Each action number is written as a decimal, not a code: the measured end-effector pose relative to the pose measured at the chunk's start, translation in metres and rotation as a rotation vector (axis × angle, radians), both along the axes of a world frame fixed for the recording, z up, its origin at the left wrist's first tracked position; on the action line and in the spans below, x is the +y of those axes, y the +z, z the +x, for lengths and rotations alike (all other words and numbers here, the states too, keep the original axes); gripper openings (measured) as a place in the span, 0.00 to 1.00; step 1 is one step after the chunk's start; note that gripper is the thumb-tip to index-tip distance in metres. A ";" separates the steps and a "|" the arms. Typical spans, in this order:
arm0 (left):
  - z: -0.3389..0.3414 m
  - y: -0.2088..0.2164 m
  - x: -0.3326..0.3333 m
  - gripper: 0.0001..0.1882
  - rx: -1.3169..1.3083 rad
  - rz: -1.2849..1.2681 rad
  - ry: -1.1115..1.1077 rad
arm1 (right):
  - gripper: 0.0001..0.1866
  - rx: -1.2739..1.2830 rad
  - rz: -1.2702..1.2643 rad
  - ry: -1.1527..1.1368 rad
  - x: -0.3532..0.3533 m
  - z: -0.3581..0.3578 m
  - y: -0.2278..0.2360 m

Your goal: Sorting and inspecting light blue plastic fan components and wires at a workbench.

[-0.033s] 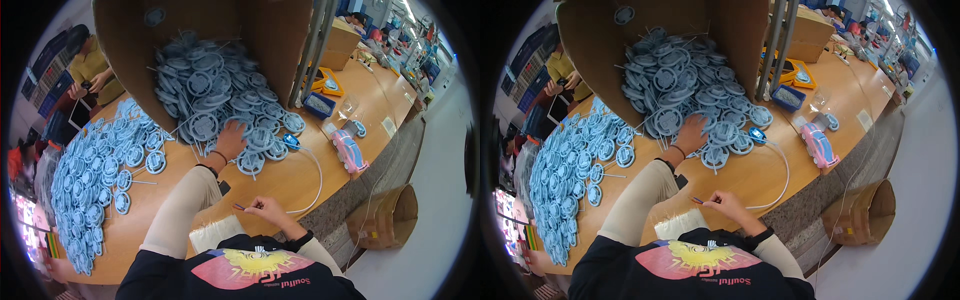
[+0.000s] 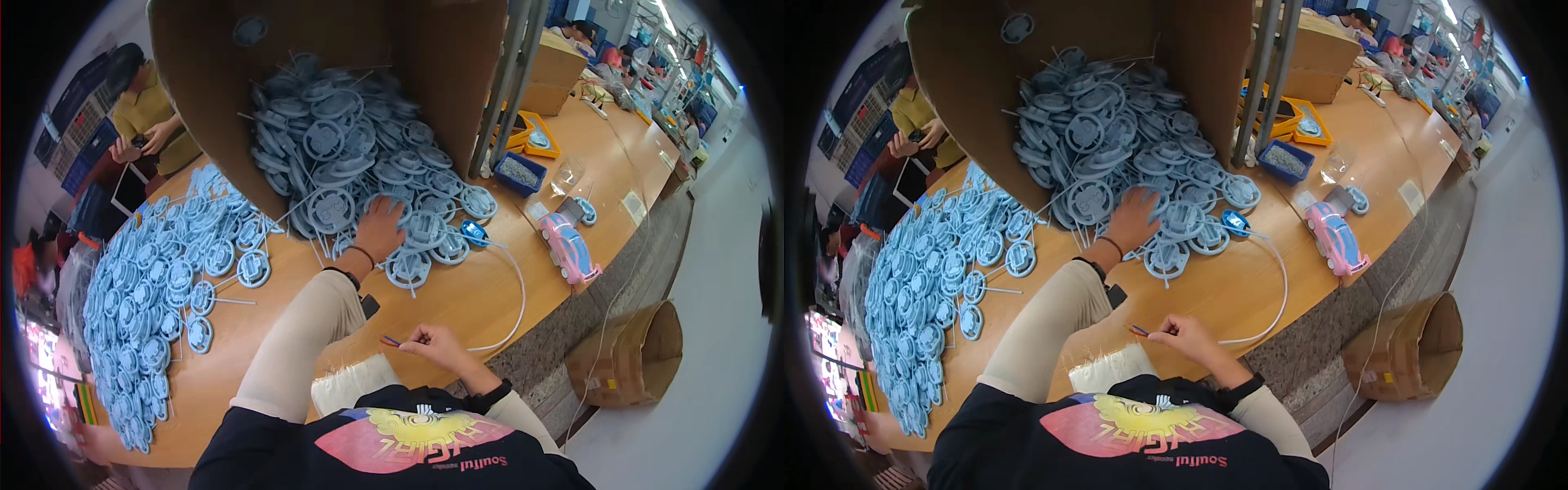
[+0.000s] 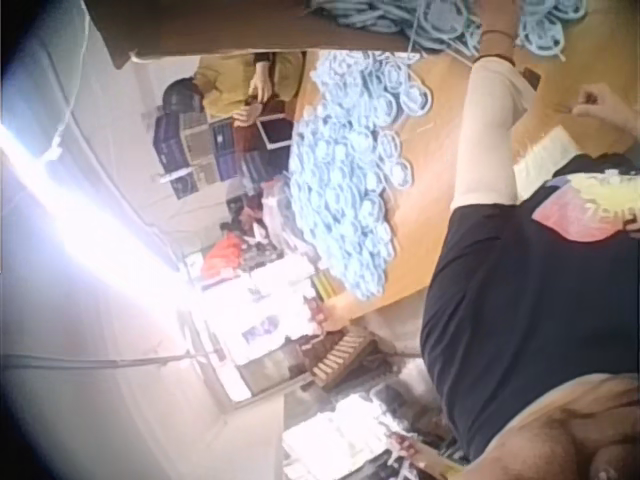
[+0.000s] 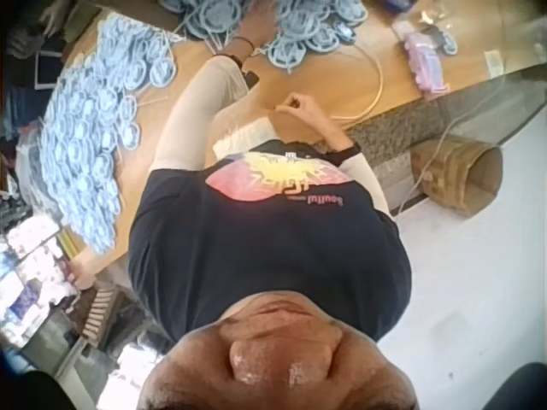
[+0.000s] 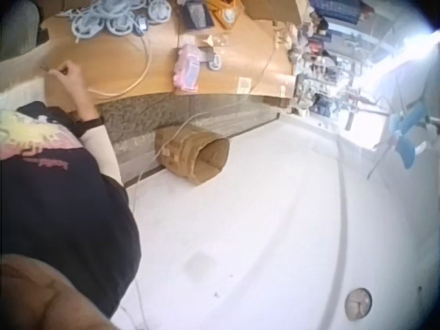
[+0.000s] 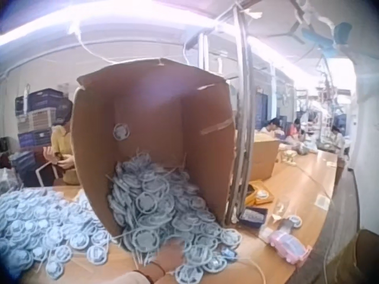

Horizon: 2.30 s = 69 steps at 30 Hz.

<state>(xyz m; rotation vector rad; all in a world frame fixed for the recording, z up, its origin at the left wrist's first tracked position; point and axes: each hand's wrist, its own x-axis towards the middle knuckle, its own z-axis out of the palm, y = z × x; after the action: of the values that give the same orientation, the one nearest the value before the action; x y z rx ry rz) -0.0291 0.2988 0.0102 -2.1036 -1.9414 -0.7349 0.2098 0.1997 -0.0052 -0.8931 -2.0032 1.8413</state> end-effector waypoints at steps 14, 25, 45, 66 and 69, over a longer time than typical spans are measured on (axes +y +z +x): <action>-0.019 0.001 -0.004 0.14 0.406 -0.345 0.119 | 0.15 0.094 -0.075 -0.086 0.003 0.009 -0.002; -0.016 0.017 -0.160 0.10 -1.566 -0.499 0.131 | 0.14 0.039 0.011 -0.084 0.007 -0.012 0.018; 0.049 0.015 -0.181 0.13 -1.799 -0.330 0.029 | 0.12 0.061 0.130 -0.155 0.012 0.000 0.027; 0.041 0.013 -0.165 0.22 -1.979 -0.561 -0.198 | 0.11 0.127 0.101 -0.176 0.019 -0.007 0.028; 0.040 0.014 -0.162 0.23 -2.015 -0.623 -0.237 | 0.11 0.163 0.095 -0.167 0.022 -0.006 0.024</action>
<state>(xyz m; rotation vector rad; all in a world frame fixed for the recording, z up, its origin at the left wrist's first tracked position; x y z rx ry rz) 0.0109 0.1367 0.0242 -1.5063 -2.5780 -3.6292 0.2035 0.2217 0.0191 -0.8275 -1.8423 1.6579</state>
